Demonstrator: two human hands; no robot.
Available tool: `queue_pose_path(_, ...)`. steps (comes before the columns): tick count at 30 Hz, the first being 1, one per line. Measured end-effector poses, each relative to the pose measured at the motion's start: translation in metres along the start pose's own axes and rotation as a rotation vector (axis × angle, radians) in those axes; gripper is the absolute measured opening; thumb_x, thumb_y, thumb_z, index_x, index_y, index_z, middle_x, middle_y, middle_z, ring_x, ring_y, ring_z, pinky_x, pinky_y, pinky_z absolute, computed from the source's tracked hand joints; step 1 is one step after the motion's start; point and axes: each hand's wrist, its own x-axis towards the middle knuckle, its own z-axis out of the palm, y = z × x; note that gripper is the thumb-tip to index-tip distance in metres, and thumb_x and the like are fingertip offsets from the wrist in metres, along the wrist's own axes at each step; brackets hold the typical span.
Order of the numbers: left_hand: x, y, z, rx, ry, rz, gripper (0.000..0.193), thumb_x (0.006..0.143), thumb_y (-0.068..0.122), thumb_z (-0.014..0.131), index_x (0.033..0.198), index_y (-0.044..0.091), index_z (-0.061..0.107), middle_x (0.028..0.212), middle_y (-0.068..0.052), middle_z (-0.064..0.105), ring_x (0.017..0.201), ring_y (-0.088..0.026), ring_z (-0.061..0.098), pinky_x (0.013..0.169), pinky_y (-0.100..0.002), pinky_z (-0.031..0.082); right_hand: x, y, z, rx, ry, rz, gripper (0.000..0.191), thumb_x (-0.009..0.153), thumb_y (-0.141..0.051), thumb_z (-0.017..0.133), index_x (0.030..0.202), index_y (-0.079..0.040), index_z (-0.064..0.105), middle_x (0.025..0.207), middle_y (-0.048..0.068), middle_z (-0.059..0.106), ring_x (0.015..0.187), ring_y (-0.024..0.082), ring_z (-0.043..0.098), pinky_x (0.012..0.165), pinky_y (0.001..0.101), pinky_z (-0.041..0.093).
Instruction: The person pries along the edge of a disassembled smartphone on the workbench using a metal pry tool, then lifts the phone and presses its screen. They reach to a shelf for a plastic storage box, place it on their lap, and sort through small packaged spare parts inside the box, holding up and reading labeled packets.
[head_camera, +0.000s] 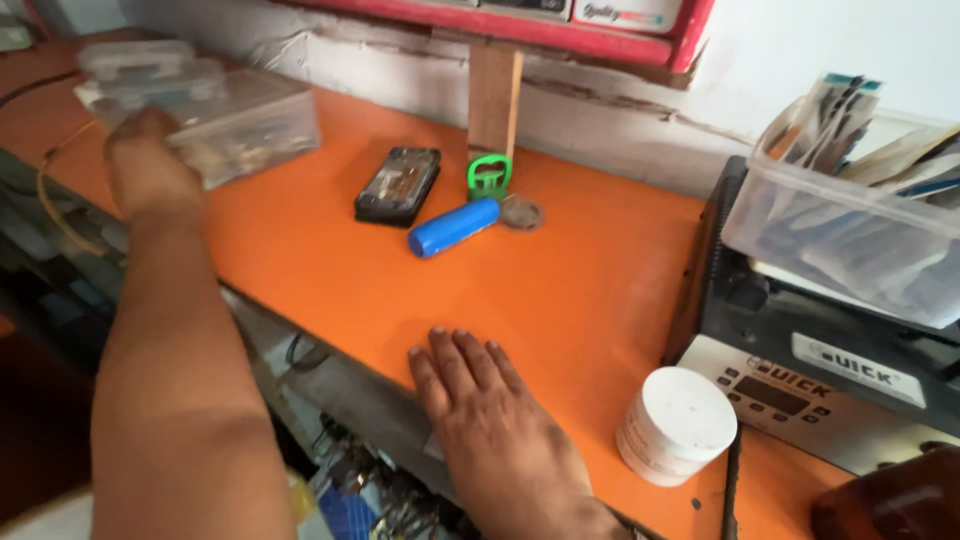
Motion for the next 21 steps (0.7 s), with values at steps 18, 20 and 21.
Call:
queue_pose_path(18,-0.059,0.05,-0.023,0.224,-0.187,0.213,0.036,0.091,0.009,0.068,0.126,0.019,0.073,0.123,-0.009,0.07,0.113,-0.042,0.057,0.091,-0.047,0.053,-0.002,-0.001,-0.008,0.015,0.082,0.006,0.064,0.086,-0.013,0.05,0.147,0.004,0.037,0.153,0.023,0.04,0.14,0.035,0.04,0.115,0.0467,0.029)
queue_pose_path(20,-0.063,0.058,-0.024,0.225,-0.184,0.2,0.036,0.091,0.011,0.068,0.126,0.02,0.073,0.126,-0.008,0.069,0.116,-0.042,0.056,0.088,-0.048,0.053,-0.002,0.0,-0.008,0.01,0.077,0.01,0.063,0.087,-0.013,0.049,0.147,0.004,0.037,0.153,0.023,0.04,0.14,0.036,0.039,0.115,0.047,0.029)
queue_pose_path(21,-0.064,0.059,-0.027,0.227,-0.216,0.199,0.037,0.089,0.015,0.07,0.126,0.019,0.072,0.126,-0.008,0.068,0.115,-0.043,0.055,0.087,-0.049,0.053,-0.002,-0.001,-0.008,0.011,0.074,0.009,0.062,0.088,-0.013,0.048,0.147,0.004,0.038,0.153,0.024,0.04,0.141,0.036,0.039,0.115,0.0471,0.029)
